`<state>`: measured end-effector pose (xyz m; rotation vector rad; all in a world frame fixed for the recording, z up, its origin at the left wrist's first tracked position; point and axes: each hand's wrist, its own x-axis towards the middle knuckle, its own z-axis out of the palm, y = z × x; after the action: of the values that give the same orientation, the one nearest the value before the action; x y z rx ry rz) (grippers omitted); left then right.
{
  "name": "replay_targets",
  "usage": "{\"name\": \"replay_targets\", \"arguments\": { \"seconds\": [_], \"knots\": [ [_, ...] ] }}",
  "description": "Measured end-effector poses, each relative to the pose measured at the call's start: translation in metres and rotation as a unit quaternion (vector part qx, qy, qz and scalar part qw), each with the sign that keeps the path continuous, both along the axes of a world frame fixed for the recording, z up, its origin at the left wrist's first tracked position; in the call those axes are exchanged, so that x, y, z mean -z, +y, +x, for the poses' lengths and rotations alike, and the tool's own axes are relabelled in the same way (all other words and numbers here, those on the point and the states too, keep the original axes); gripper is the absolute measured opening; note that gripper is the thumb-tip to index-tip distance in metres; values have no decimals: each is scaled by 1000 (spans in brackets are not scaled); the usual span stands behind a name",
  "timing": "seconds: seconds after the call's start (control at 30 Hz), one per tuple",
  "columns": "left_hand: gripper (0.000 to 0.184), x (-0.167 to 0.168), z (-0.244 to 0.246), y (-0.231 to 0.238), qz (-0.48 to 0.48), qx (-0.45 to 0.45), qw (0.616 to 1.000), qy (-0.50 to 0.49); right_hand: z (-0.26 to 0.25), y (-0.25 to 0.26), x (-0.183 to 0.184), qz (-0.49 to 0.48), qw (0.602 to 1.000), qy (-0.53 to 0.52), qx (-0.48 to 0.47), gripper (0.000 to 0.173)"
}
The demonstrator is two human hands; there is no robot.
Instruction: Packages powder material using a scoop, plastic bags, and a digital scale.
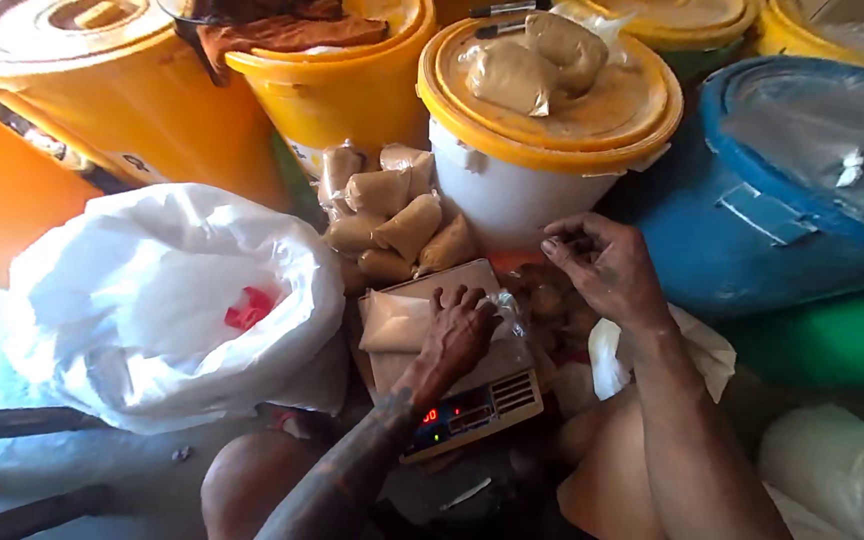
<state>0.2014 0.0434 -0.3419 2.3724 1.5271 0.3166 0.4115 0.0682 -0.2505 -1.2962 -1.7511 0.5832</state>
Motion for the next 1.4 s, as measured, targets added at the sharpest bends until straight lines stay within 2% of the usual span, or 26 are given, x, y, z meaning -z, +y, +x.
{"name": "replay_targets", "arguments": {
  "seconds": [0.07,0.17,0.23,0.3,0.37,0.43,0.47,0.5,0.6,0.63,0.77,0.87,0.93,0.97,1.1,1.2,1.27,1.3,1.33,1.4],
  "knots": [
    [33,-16,-2,3,36,-14,997,-60,3,4,-2,11,1000,10,15,16],
    [23,-59,-18,6,126,-37,973,-191,5,6,-5,15,999,19,26,15],
    [21,-90,-37,7,140,-38,958,-246,2,6,-6,16,999,22,20,14],
    [23,-96,-51,5,112,-18,958,-263,-2,7,0,19,999,24,15,15],
    [47,-76,-48,0,50,-14,977,-207,-6,8,6,-3,999,29,15,15],
    [81,-42,-27,-8,-17,-25,995,-97,-10,7,10,-28,999,29,10,15],
    [92,-25,-15,-10,-41,-30,998,-45,-12,6,11,-38,999,26,7,15],
    [90,-7,-5,-10,-49,-30,998,-9,-14,5,11,-43,999,24,4,15],
    [32,12,11,0,8,-40,999,-10,-17,4,8,-29,999,21,13,15],
    [29,6,13,3,42,-49,997,-39,-17,3,5,-22,999,21,22,15],
    [24,-51,-12,3,158,-82,959,-221,-13,-3,-3,21,999,33,37,13],
    [19,-94,-46,-7,234,-106,900,-351,-10,-3,-3,44,998,37,30,16],
    [15,-109,-57,-10,245,-106,859,-437,-11,-3,0,40,998,41,29,18],
    [14,-108,-60,-9,238,-96,847,-465,-13,-3,2,36,998,48,24,18],
    [14,-78,-57,-1,118,-118,860,-482,-25,2,10,-6,994,109,-20,27],
    [16,-75,-45,-3,82,-148,849,-500,-28,2,5,-69,980,120,-144,53],
    [17,-77,-46,-3,83,-150,852,-494,-30,0,5,-63,966,98,-232,77],
    [18,-78,-48,-3,85,-149,856,-487,-34,-2,6,-56,965,87,-239,82],
    [18,-78,-49,-4,93,-146,860,-479,-39,-5,8,-45,972,74,-218,77],
    [16,-82,-52,-5,127,-131,867,-464,-50,-4,18,31,986,49,-153,42]
  ]
}}
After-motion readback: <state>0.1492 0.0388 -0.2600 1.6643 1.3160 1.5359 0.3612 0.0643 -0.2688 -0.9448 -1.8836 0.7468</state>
